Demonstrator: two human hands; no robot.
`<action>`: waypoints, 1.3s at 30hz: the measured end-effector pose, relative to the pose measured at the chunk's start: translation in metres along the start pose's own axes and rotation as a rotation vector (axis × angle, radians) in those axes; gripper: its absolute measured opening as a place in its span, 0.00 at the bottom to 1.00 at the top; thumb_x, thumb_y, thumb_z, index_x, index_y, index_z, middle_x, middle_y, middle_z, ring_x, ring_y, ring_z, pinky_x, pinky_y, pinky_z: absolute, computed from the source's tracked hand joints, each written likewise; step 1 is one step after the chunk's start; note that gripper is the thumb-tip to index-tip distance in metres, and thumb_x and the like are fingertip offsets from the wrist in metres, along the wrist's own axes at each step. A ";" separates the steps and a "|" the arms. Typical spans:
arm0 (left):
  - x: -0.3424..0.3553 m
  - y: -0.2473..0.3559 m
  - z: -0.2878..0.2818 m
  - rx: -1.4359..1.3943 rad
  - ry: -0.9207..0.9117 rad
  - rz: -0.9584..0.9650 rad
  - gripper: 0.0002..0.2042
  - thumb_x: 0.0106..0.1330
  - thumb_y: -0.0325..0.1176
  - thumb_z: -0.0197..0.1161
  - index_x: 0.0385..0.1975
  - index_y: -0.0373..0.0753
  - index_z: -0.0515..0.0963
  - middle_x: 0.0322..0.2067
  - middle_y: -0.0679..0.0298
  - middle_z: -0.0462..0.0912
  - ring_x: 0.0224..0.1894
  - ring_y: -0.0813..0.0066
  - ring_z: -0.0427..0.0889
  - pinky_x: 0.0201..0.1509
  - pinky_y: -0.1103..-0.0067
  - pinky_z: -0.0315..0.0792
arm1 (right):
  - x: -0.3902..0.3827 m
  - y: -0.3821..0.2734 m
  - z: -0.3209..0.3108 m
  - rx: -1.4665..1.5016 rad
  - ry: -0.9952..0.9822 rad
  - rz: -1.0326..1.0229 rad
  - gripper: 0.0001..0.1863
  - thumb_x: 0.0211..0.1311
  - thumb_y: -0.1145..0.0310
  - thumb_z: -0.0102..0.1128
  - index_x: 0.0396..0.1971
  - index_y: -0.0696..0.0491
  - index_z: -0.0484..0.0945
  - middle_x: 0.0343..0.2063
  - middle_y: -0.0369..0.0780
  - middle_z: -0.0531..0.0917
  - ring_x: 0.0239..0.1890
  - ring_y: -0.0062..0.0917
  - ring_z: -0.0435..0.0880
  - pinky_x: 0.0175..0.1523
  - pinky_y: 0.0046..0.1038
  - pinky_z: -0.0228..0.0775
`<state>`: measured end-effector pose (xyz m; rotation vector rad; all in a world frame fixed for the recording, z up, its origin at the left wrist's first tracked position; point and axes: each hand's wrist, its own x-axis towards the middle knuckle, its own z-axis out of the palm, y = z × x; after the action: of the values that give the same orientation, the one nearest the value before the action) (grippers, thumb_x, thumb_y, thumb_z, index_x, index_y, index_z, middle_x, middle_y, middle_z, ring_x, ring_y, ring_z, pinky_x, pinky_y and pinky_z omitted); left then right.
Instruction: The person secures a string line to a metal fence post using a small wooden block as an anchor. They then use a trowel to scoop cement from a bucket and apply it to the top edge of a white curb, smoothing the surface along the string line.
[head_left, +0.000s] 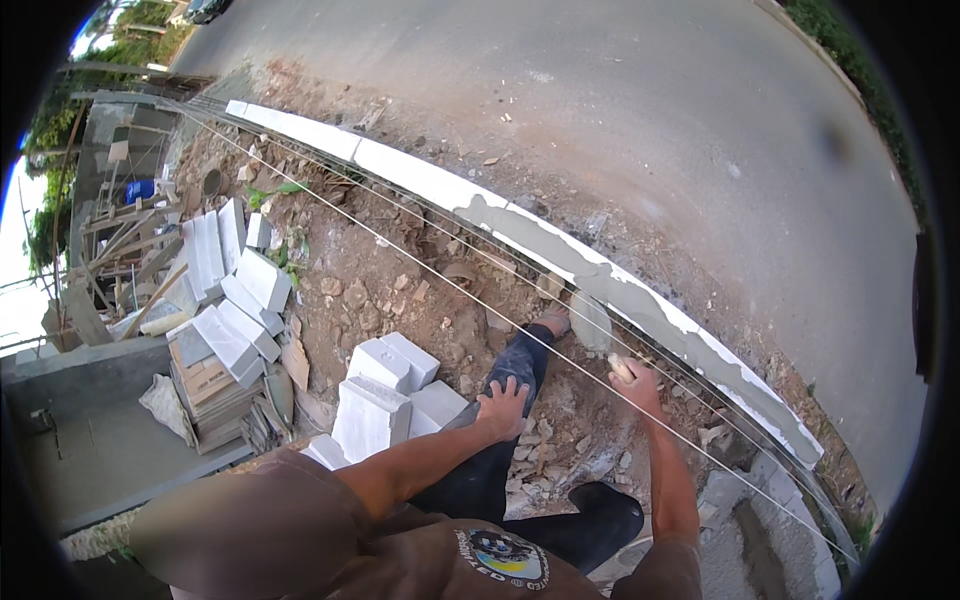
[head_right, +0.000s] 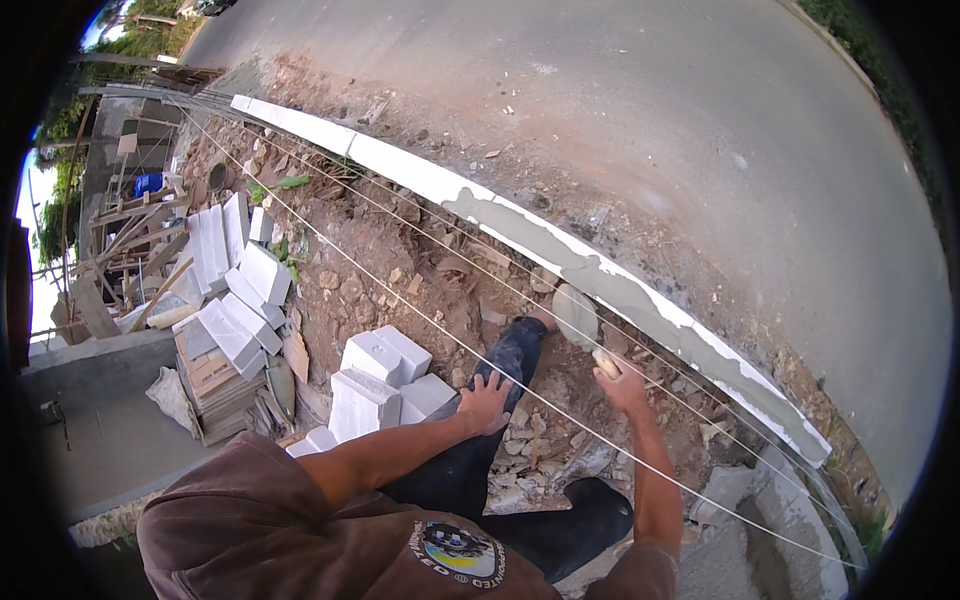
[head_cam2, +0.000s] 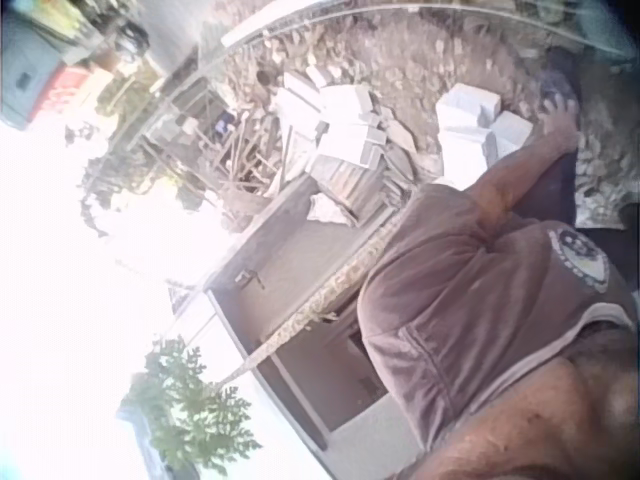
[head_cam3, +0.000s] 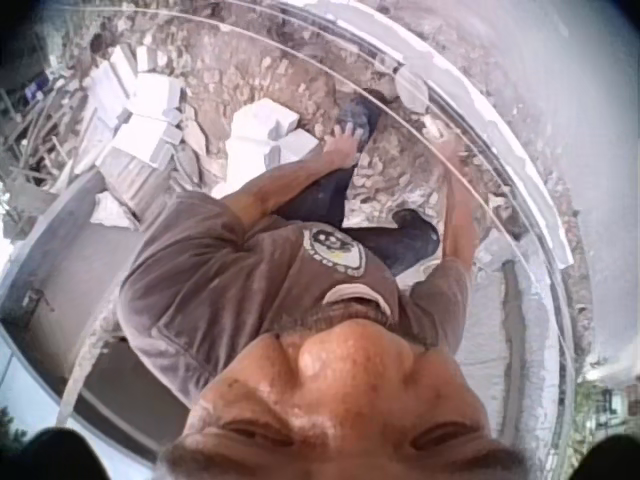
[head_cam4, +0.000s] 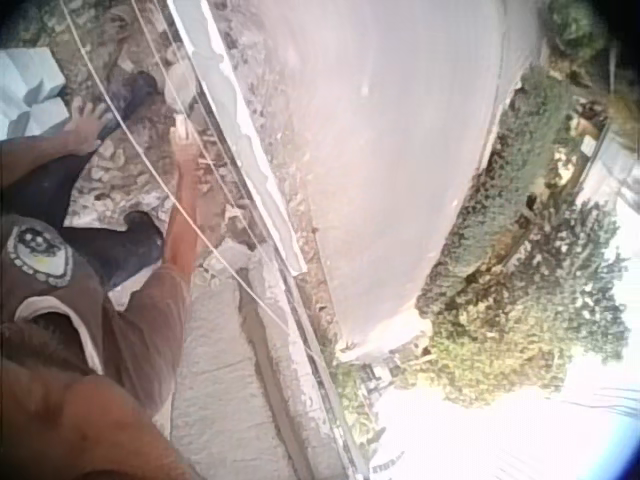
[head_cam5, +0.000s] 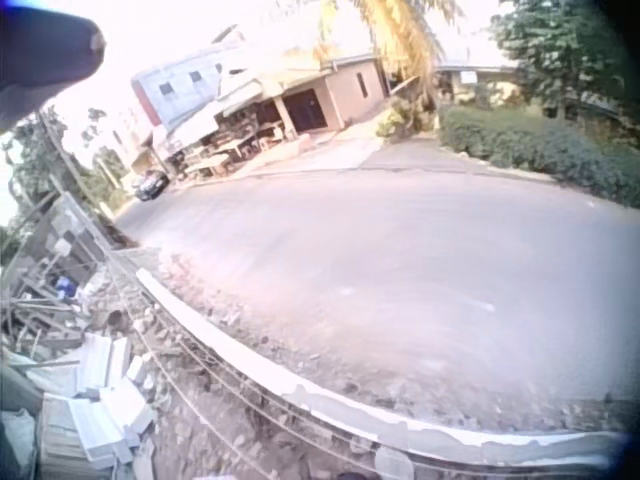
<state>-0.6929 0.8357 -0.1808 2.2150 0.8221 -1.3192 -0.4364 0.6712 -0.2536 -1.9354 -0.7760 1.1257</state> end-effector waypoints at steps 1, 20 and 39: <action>0.000 -0.005 0.002 -0.035 0.019 0.030 0.40 0.60 0.46 0.66 0.71 0.45 0.56 0.72 0.50 0.52 0.70 0.36 0.55 0.58 0.38 0.66 | 0.042 -0.012 0.019 0.010 -0.016 -0.047 0.23 0.55 0.63 0.67 0.51 0.56 0.80 0.43 0.48 0.85 0.44 0.36 0.85 0.51 0.34 0.75; 0.013 -0.045 -0.041 -0.377 -0.113 -0.022 0.43 0.61 0.43 0.67 0.74 0.46 0.51 0.74 0.50 0.47 0.73 0.34 0.48 0.65 0.40 0.59 | 0.346 -0.203 0.233 -0.507 0.029 -0.348 0.27 0.63 0.79 0.48 0.64 0.54 0.68 0.46 0.46 0.74 0.52 0.43 0.75 0.53 0.45 0.75; 0.020 -0.048 -0.057 -0.333 -0.149 -0.010 0.43 0.61 0.46 0.68 0.73 0.47 0.52 0.74 0.51 0.48 0.74 0.37 0.48 0.66 0.43 0.60 | 0.250 -0.160 0.168 -0.608 0.125 -0.251 0.30 0.56 0.78 0.55 0.62 0.48 0.74 0.43 0.44 0.75 0.49 0.41 0.76 0.49 0.41 0.74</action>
<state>-0.6817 0.9117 -0.1758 1.8349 0.9220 -1.2333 -0.5002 1.0048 -0.2848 -2.2799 -1.3620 0.6490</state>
